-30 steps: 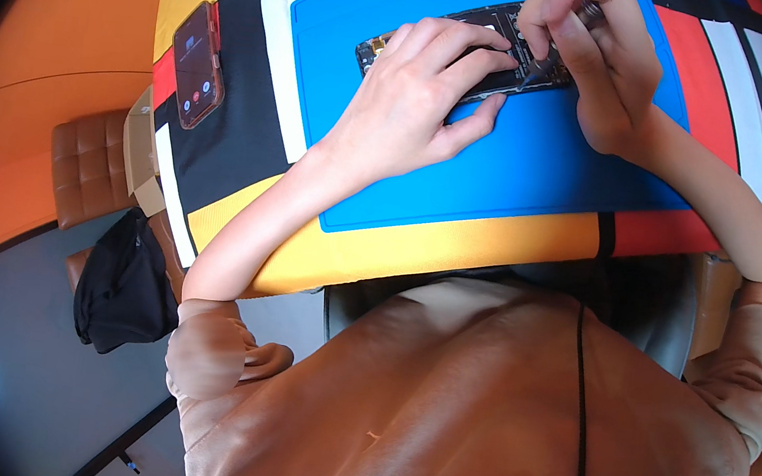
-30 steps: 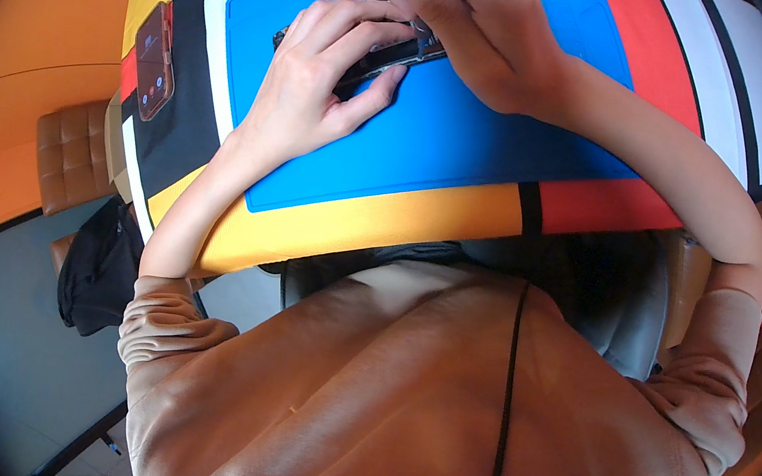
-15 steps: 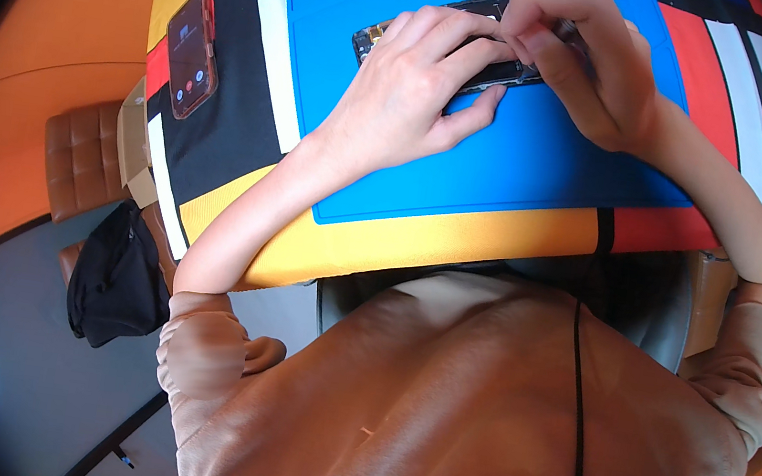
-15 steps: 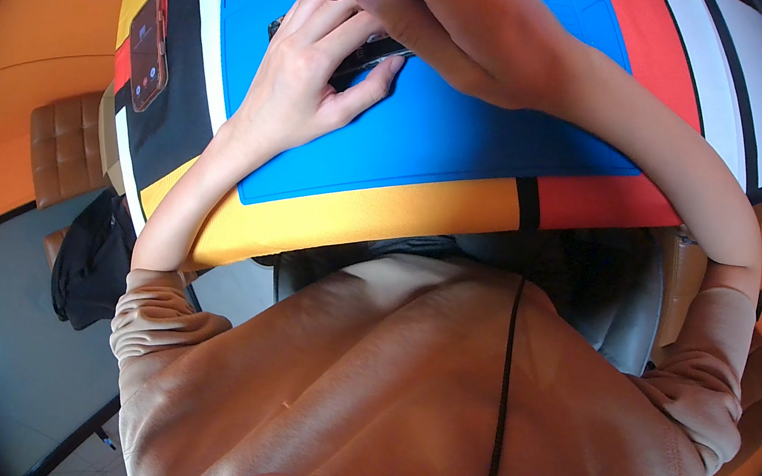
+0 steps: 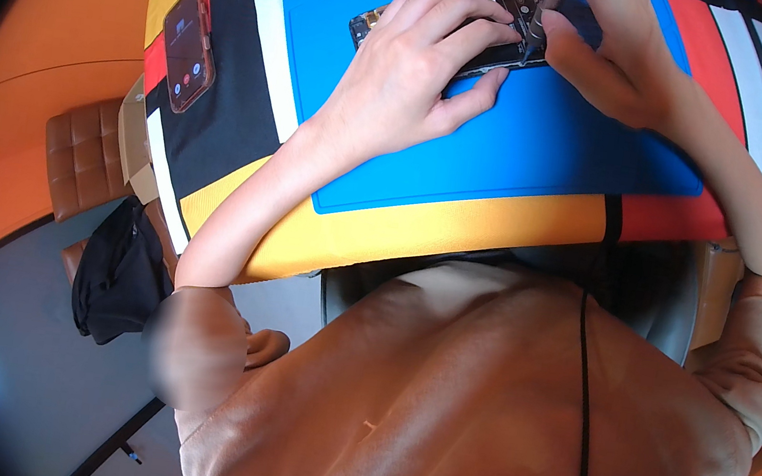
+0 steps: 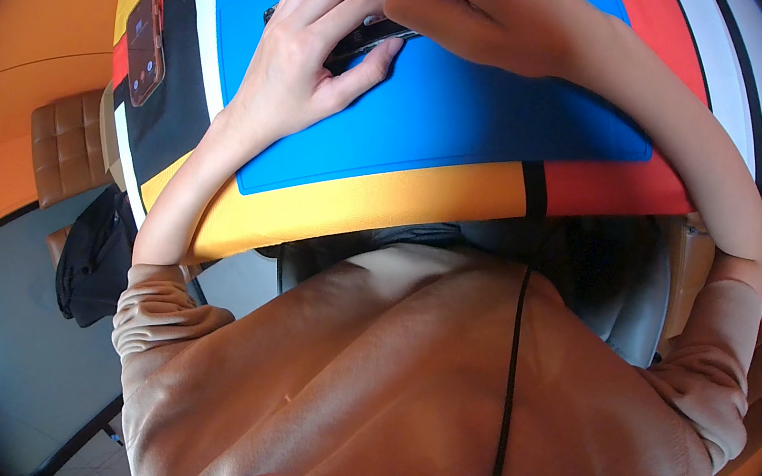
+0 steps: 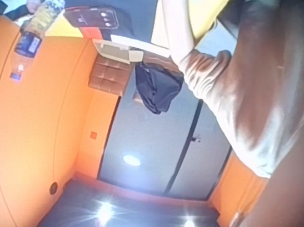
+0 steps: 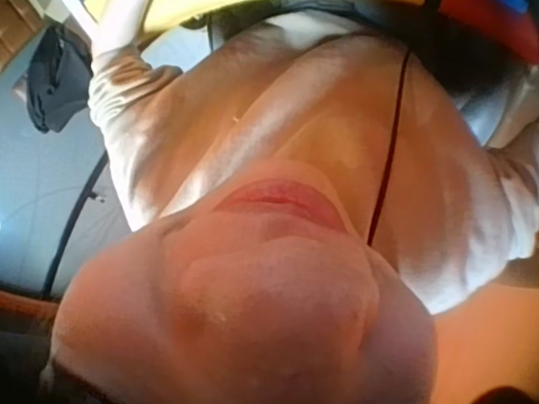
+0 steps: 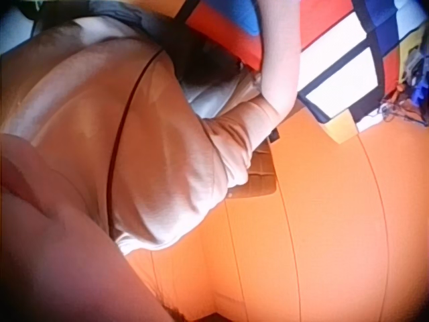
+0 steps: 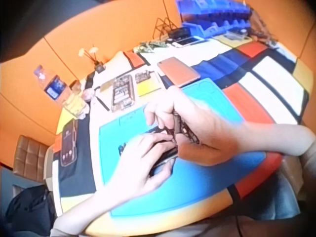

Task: The person uses a screwdriver to remove screws from a disassembled smartphone placed on a blue mat. They lift the motherboard, set it aside, and then continue unscrewing components from the phone's chassis.

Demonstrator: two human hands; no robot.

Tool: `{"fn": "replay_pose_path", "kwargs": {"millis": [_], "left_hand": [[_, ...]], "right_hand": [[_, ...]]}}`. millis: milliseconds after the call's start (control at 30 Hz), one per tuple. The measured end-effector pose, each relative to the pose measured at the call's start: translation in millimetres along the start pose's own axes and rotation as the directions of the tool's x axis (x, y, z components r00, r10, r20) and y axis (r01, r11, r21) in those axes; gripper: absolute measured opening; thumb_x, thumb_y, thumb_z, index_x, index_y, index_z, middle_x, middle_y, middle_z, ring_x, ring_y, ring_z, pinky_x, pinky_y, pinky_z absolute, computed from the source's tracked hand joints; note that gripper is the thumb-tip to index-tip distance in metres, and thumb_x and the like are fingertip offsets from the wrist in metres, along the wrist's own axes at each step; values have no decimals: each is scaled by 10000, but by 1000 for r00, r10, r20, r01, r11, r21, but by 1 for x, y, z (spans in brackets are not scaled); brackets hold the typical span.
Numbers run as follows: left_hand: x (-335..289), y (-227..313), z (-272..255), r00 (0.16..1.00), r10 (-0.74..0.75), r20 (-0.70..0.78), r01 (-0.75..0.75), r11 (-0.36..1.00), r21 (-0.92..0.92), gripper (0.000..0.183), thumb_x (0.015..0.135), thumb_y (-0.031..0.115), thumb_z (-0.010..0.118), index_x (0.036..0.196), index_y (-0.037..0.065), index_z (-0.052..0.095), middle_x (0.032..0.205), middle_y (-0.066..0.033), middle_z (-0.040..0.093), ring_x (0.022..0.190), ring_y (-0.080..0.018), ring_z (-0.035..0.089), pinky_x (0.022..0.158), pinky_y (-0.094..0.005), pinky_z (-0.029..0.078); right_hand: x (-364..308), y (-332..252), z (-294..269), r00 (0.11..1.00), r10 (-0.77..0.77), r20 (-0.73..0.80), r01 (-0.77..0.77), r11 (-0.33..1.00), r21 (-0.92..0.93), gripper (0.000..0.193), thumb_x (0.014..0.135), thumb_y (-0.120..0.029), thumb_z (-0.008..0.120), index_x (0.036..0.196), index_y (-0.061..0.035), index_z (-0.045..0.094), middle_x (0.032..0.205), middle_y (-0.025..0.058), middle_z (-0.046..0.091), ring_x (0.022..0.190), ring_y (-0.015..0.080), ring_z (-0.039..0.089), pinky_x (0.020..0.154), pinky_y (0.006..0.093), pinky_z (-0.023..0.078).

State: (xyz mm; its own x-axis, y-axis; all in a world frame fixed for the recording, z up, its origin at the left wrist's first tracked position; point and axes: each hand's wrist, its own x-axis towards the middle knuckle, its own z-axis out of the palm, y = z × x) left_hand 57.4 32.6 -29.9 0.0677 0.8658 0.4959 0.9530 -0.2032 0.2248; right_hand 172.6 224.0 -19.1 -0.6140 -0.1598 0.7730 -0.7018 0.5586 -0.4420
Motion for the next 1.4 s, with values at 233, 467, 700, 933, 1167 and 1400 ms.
{"fn": "replay_pose_path", "kwargs": {"millis": [233,467,700,933,1167,1400], "left_hand": [[0,1,1,1000,-4,-28,4,1000,-12,282,853,188,766,1108,74,728,1183,-75,677,1112,-270,609,908,-397,502],[-1,-2,-1,1000,31,2,-31,997,-77,213,872,177,771,1057,75,749,1167,-64,680,1079,-268,619,915,-397,504],[8,6,-1,995,-101,10,101,971,-217,164,869,174,799,988,71,751,1047,-47,693,1008,-266,621,909,-389,493],[20,12,-7,981,-165,105,181,969,-169,142,906,177,759,944,50,709,949,-79,685,929,-259,623,880,-383,472],[28,10,-17,972,-166,166,182,979,-88,129,961,187,706,961,58,700,912,-88,669,857,-249,614,854,-351,445],[36,11,-25,959,148,241,-178,978,108,111,948,164,697,987,62,680,946,-79,656,887,-233,633,855,-358,468]], "right_hand": [[0,-3,-5,995,62,76,-63,998,10,263,845,62,577,1017,-53,414,1011,166,558,863,242,573,762,318,488],[4,-10,-4,991,113,67,-109,993,-52,272,816,58,583,1008,-53,425,1034,166,578,772,227,550,716,308,492],[1,-15,-6,988,123,97,-127,992,29,300,810,58,616,1012,-56,426,975,129,553,705,229,523,668,317,473],[14,-25,-11,895,441,-72,-408,872,272,141,949,-62,582,1031,-71,469,879,38,552,696,112,512,618,246,417],[-2,23,-17,695,644,-319,-464,741,486,214,1062,-283,519,935,-112,498,727,-12,541,530,56,484,485,211,374],[-9,55,-14,531,782,-327,-429,581,692,237,1065,-303,521,918,-118,518,684,-1,559,459,80,467,414,230,354]]}}
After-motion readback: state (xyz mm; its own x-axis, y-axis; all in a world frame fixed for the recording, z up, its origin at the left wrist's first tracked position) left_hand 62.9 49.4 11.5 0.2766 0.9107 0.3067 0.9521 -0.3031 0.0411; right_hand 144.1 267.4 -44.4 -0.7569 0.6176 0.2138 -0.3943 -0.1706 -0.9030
